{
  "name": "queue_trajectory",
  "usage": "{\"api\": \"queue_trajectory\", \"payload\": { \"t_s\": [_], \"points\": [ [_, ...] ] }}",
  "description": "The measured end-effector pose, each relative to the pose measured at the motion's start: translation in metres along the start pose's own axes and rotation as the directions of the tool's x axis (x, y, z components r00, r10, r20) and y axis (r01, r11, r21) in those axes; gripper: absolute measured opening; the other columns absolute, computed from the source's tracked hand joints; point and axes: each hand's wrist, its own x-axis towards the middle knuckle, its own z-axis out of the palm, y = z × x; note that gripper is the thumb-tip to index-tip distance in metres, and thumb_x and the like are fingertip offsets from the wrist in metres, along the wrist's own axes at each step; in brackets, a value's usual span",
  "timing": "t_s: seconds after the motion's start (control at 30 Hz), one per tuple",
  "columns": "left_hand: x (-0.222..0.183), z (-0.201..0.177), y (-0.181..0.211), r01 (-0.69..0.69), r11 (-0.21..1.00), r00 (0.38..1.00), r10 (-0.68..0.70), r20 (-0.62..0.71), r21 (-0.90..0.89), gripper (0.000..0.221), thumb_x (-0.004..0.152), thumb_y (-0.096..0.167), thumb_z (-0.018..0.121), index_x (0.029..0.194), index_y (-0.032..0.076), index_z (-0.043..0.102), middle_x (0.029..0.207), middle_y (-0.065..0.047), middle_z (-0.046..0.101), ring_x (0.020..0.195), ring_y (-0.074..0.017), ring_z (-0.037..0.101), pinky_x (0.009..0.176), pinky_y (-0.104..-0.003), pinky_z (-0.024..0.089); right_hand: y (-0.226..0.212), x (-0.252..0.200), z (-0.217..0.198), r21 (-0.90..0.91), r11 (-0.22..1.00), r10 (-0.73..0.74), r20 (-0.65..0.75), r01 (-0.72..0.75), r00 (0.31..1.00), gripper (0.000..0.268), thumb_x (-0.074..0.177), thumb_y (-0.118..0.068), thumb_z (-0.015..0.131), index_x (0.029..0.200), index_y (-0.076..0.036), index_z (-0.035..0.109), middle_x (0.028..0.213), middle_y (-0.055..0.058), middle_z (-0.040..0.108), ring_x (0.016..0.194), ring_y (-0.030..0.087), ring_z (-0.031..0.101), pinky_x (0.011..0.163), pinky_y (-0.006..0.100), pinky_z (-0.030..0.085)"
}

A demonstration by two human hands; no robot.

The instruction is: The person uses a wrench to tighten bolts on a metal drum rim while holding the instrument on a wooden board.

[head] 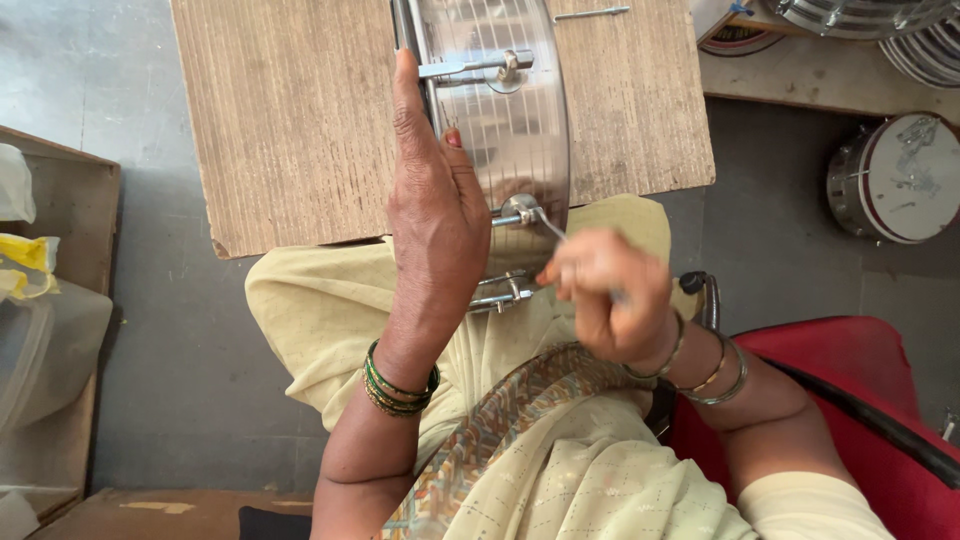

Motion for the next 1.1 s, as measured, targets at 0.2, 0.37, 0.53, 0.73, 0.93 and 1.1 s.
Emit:
{"api": "queue_trajectory", "payload": {
  "t_s": [0.2, 0.37, 0.53, 0.73, 0.93, 1.1],
  "points": [
    [0.001, -0.002, 0.002, -0.016, 1.0, 1.0, 0.016, 0.011, -0.017, 0.059, 0.116, 0.003, 0.041, 0.167, 0.012, 0.012, 0.159, -0.022, 0.053, 0.083, -0.0246, 0.072, 0.07, -0.037, 0.057, -0.003, 0.054, -0.008, 0.271, 0.833, 0.5, 0.005, -0.482, 0.866, 0.019, 0.115, -0.009, 0.046, 0.131, -0.003, 0.039, 0.087, 0.005, 0.056, 0.059, 0.008, 0.052, 0.048, 0.022, 0.052],
    [-0.001, 0.004, 0.002, -0.015, 0.997, 0.999, 0.013, 0.031, 0.073, 0.058, 0.115, 0.006, 0.044, 0.163, 0.011, 0.011, 0.149, -0.023, 0.054, 0.088, -0.0318, 0.072, 0.073, -0.042, 0.057, 0.012, 0.081, -0.027, 0.434, 0.684, 0.584, 0.157, -0.587, 0.796, 0.022, 0.114, -0.011, 0.049, 0.132, 0.0, 0.042, 0.083, 0.007, 0.057, 0.054, 0.01, 0.05, 0.048, 0.026, 0.054],
    [-0.003, 0.007, -0.001, -0.114, 0.991, 0.993, 0.115, -0.003, 0.068, 0.058, 0.118, 0.005, 0.044, 0.164, 0.01, 0.01, 0.149, -0.026, 0.055, 0.092, -0.0314, 0.072, 0.076, -0.041, 0.058, -0.017, 0.024, -0.024, 0.213, 0.961, 0.212, -0.159, -0.176, 0.964, 0.02, 0.118, -0.012, 0.051, 0.13, -0.007, 0.036, 0.087, 0.009, 0.058, 0.055, 0.01, 0.052, 0.05, 0.021, 0.051],
    [0.003, 0.003, 0.008, 0.153, 0.986, 0.981, -0.159, 0.11, 0.065, 0.058, 0.116, 0.007, 0.044, 0.166, 0.009, 0.016, 0.127, -0.018, 0.071, 0.069, -0.029, 0.067, 0.065, -0.04, 0.054, 0.004, -0.011, -0.005, -0.116, 0.98, -0.162, 0.027, 0.164, 0.986, 0.025, 0.1, 0.008, 0.054, 0.116, -0.008, 0.043, 0.094, 0.016, 0.061, 0.067, 0.02, 0.063, 0.058, 0.033, 0.052],
    [-0.003, 0.006, 0.005, -0.099, 0.994, 0.995, 0.098, 0.019, 0.045, 0.053, 0.119, 0.004, 0.042, 0.162, 0.009, 0.011, 0.159, -0.023, 0.045, 0.095, -0.0273, 0.073, 0.078, -0.035, 0.058, 0.027, -0.023, 0.007, -0.077, 0.941, -0.332, 0.003, 0.331, 0.943, 0.036, 0.091, 0.014, 0.054, 0.117, -0.008, 0.042, 0.103, 0.018, 0.058, 0.07, 0.023, 0.063, 0.06, 0.037, 0.055],
    [-0.006, 0.007, 0.003, -0.099, 0.995, 0.995, 0.099, 0.027, 0.017, 0.055, 0.122, 0.003, 0.044, 0.164, 0.012, 0.01, 0.16, -0.019, 0.045, 0.113, -0.0321, 0.07, 0.091, -0.037, 0.059, -0.001, -0.036, -0.015, 0.074, 0.965, -0.254, 0.026, 0.251, 0.967, 0.049, 0.09, 0.016, 0.058, 0.126, -0.01, 0.036, 0.106, 0.018, 0.054, 0.073, 0.021, 0.057, 0.078, 0.051, 0.067]
  ]
}}
